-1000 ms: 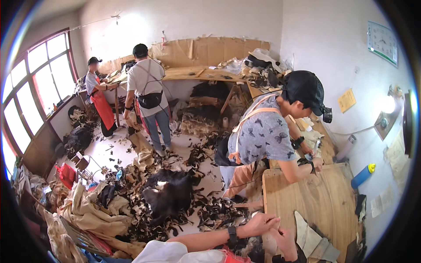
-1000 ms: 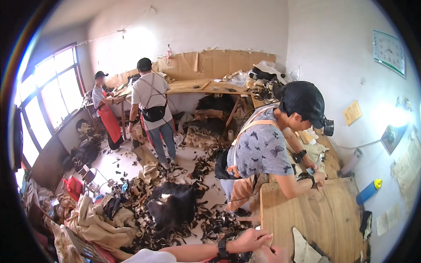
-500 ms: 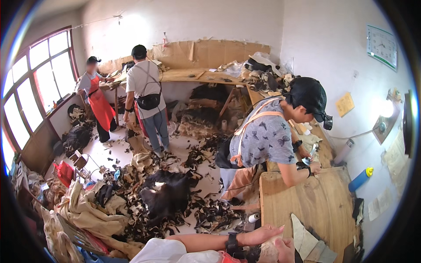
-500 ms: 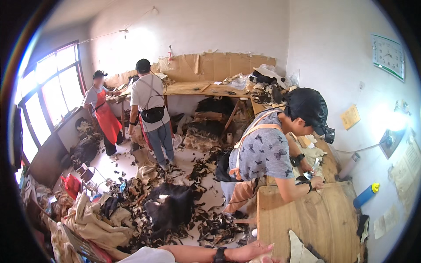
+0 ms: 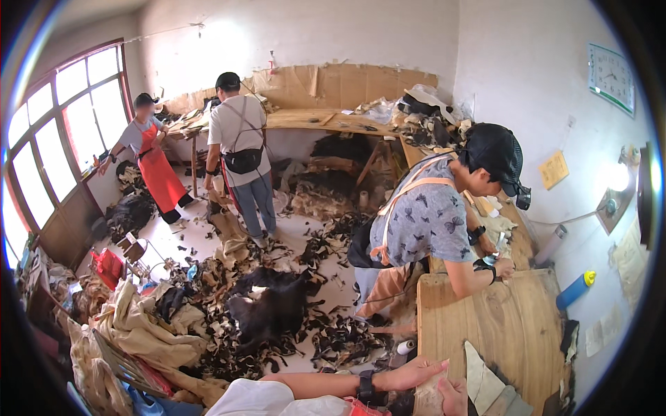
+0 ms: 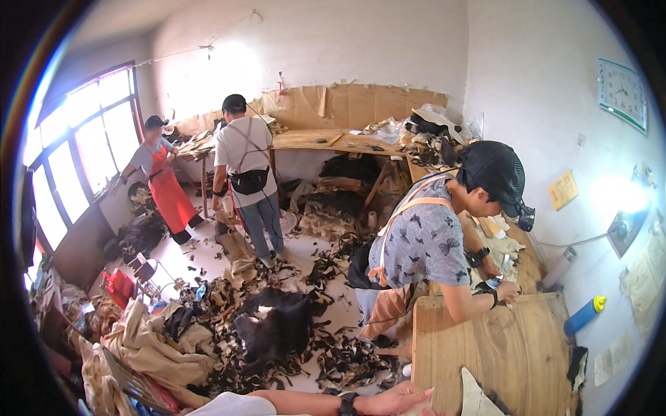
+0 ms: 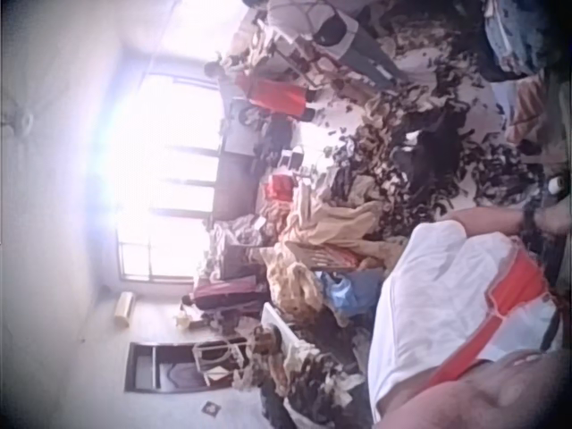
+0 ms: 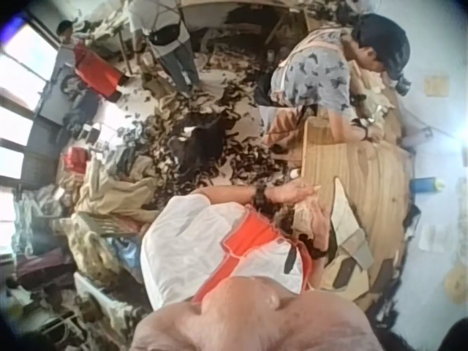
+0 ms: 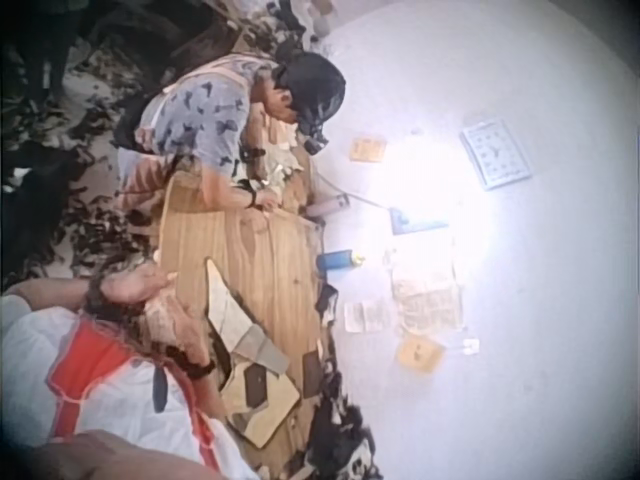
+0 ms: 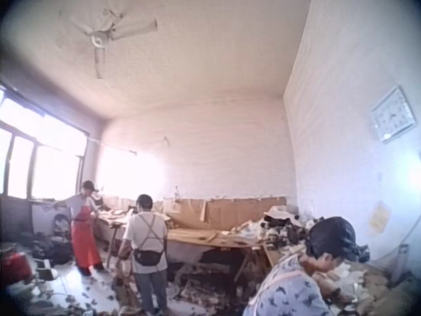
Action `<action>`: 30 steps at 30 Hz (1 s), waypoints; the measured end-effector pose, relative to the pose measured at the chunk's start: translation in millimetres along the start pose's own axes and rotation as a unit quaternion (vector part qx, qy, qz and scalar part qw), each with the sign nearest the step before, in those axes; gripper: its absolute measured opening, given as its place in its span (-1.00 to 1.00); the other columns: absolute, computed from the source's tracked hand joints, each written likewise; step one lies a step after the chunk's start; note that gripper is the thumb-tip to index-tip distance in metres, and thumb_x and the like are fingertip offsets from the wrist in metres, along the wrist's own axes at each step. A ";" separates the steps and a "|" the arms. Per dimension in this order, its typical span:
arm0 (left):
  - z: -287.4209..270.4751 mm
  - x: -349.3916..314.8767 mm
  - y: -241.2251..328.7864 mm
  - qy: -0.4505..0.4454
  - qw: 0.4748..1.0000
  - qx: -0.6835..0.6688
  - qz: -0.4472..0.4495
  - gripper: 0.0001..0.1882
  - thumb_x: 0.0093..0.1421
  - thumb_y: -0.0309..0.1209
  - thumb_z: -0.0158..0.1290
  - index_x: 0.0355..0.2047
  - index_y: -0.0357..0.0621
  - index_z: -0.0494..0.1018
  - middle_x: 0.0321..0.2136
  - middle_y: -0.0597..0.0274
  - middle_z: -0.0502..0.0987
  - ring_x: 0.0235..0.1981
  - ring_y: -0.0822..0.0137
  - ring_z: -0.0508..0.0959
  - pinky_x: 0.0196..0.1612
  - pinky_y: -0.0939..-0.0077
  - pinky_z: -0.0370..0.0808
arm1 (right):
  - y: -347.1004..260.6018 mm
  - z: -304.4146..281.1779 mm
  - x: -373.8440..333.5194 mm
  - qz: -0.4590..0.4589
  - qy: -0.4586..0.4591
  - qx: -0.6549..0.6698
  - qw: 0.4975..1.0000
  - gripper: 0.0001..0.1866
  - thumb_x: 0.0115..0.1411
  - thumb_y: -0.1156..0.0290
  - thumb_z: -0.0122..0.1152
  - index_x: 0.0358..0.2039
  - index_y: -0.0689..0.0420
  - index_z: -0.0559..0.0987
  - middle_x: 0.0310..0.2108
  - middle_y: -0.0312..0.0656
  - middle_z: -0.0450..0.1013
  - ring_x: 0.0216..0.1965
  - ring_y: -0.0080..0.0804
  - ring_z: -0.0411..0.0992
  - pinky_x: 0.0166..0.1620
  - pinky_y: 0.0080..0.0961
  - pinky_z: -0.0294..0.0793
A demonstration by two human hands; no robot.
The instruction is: Hand-assembling and gluing leather and fur pieces together on a workshop table.
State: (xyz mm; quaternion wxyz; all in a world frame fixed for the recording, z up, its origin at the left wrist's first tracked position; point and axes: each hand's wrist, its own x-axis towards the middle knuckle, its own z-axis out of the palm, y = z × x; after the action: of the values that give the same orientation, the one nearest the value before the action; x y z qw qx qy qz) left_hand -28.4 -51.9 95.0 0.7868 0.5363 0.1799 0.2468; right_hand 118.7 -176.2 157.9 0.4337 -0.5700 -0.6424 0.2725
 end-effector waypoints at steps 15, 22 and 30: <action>-18.6 28.4 21.9 0.079 0.852 0.500 0.137 -0.77 0.30 -0.41 0.00 -0.13 -0.25 0.54 -0.26 -0.16 0.59 -0.19 -0.13 0.62 -0.14 0.15 0.59 | 50.3 -3.2 -1.7 0.214 -0.046 0.097 0.971 -0.67 0.39 0.19 0.14 -0.06 0.20 0.57 -0.37 -0.30 0.51 -0.32 -0.64 0.40 -0.24 -0.51 0.44; -9.9 92.7 -10.2 0.070 0.876 0.473 0.062 -0.71 0.43 -0.21 -0.04 -0.25 -0.20 0.50 -0.48 -0.20 0.55 -0.39 -0.29 0.55 -0.35 0.03 0.47 | 78.8 -6.2 -64.5 0.318 0.135 0.105 0.933 -0.66 0.36 0.20 0.10 -0.39 0.25 0.45 -0.55 -0.06 0.40 -0.54 -0.32 0.34 -0.41 -0.25 0.31; -28.6 163.2 -32.4 0.060 0.818 0.567 0.074 -0.76 0.36 -0.25 0.05 -0.27 -0.19 0.50 -0.45 -0.15 0.58 -0.36 -0.20 0.58 -0.32 0.02 0.47 | 108.5 -28.2 -37.6 0.394 0.193 -0.099 0.893 -0.58 0.27 0.14 0.11 -0.54 0.24 0.60 -0.50 0.11 0.56 -0.38 0.14 0.56 -0.29 -0.02 0.50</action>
State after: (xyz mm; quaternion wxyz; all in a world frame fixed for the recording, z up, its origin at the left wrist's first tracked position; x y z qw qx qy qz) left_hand 95.0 54.7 51.5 0.3105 0.8837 0.2945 0.1898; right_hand 196.1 -194.9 70.4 0.3477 -0.8576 -0.2929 0.2405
